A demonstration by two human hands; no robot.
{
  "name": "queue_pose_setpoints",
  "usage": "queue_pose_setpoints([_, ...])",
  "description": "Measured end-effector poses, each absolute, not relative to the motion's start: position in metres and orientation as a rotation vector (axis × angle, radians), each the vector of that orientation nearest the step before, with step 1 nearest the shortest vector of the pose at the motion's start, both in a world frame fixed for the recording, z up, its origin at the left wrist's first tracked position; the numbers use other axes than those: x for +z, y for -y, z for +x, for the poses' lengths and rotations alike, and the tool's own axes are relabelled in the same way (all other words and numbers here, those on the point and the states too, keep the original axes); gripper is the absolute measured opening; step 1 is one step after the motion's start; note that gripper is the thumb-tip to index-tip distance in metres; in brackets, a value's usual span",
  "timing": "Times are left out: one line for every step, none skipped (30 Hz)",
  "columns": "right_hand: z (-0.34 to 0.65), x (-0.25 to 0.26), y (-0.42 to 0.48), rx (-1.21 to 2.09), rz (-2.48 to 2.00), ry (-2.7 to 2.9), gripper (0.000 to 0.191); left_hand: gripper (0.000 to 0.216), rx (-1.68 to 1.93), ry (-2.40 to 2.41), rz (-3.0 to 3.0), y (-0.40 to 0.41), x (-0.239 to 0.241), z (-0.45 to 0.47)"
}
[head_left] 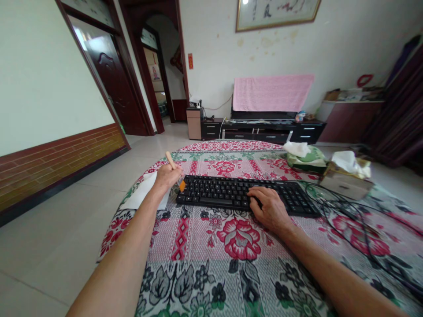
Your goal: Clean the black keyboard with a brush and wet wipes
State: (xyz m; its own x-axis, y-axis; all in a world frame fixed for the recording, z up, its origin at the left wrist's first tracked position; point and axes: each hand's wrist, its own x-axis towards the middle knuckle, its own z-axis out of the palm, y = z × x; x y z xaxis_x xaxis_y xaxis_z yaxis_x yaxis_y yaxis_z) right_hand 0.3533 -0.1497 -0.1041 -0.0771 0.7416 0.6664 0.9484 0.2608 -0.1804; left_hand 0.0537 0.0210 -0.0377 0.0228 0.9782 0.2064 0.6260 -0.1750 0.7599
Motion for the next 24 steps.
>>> queue_pose_setpoints([0.353,-0.104,0.150,-0.396,-1.534,1.870,0.018,0.020,0.969,-1.625,1.846,-0.020,-0.037,0.054])
queue_pose_setpoints([0.353,-0.104,0.150,-0.395,-1.536,1.872,0.018,0.018,0.950,-1.624,1.848,-0.019,-0.036,0.055])
queue_pose_setpoints([0.353,-0.104,0.150,-0.395,-1.539,1.872,0.018,0.017,0.940,-1.627,1.853,-0.018,-0.034,0.055])
queue_pose_setpoints([0.353,-0.104,0.150,-0.395,-1.543,1.871,0.018,0.016,0.940,-1.636,1.866,-0.017,-0.033,0.056])
queue_pose_setpoints([0.353,-0.104,0.150,-0.395,-1.547,1.869,0.018,0.016,0.941,-1.652,1.888,-0.015,-0.031,0.056])
queue_pose_setpoints([0.353,-0.104,0.150,-0.395,-1.550,1.868,0.018,0.016,0.934,-1.671,1.915,-0.014,-0.029,0.057])
queue_pose_setpoints([0.353,-0.104,0.150,-0.395,-1.552,1.868,0.018,0.015,0.913,-1.689,1.941,-0.013,-0.027,0.057])
queue_pose_setpoints([0.353,-0.104,0.150,-0.395,-1.551,1.868,0.018,0.014,0.880,-1.701,1.961,-0.012,-0.025,0.057])
queue_pose_setpoints([0.353,-0.105,0.150,-0.395,-1.550,1.869,0.018,0.013,0.838,-1.704,1.971,-0.011,-0.024,0.058])
queue_pose_setpoints([0.353,-0.104,0.150,-0.395,-1.547,1.870,0.018,0.012,0.798,-1.697,1.968,-0.010,-0.024,0.058])
queue_pose_setpoints([0.353,-0.104,0.150,-0.396,-1.545,1.871,0.018,0.012,0.769,-1.681,1.959,-0.010,-0.023,0.058])
queue_pose_setpoints([0.353,-0.104,0.150,-0.396,-1.543,1.871,0.018,0.012,0.758,-1.661,1.948,-0.010,-0.024,0.058])
queue_pose_setpoints([0.353,-0.104,0.150,-0.395,-1.543,1.872,0.019,0.014,0.761,-1.644,1.941,-0.010,-0.024,0.059])
queue_pose_setpoints([0.353,-0.103,0.150,-0.394,-1.543,1.873,0.019,0.015,0.776,-1.628,1.935,-0.009,-0.025,0.060])
queue_pose_setpoints([0.353,-0.103,0.151,-0.393,-1.544,1.873,0.019,0.017,0.800,-1.609,1.935,-0.008,-0.025,0.061])
queue_pose_setpoints([0.353,-0.103,0.151,-0.391,-1.544,1.874,0.019,0.018,0.823,-1.587,1.950,-0.006,-0.026,0.063])
queue_pose_setpoints([0.353,-0.102,0.151,-0.390,-1.544,1.873,0.019,0.018,0.837,-1.565,1.976,-0.004,-0.026,0.066])
queue_pose_setpoints([0.353,-0.102,0.151,-0.389,-1.544,1.873,0.019,0.017,0.841,-1.547,2.007,-0.002,-0.026,0.068])
queue_pose_setpoints([0.353,-0.102,0.151,-0.389,-1.543,1.871,0.019,0.016,0.831,-1.533,2.037,0.001,-0.026,0.070])
queue_pose_setpoints([0.353,-0.103,0.151,-0.389,-1.542,1.870,0.020,0.015,0.808,-1.522,2.059,0.003,-0.026,0.071])
queue_pose_setpoints([0.353,-0.103,0.150,-0.389,-1.540,1.870,0.020,0.014,0.778,-1.518,2.071,0.005,-0.025,0.072])
queue_pose_setpoints([0.353,-0.103,0.150,-0.388,-1.539,1.870,0.020,0.014,0.748,-1.518,2.070,0.007,-0.023,0.072])
queue_pose_setpoints([0.353,-0.103,0.150,-0.387,-1.536,1.871,0.020,0.014,0.724,-1.521,2.063,0.008,-0.022,0.071])
queue_pose_setpoints([0.353,-0.103,0.150,-0.386,-1.535,1.872,0.020,0.014,0.707,-1.523,2.060,0.009,-0.020,0.071])
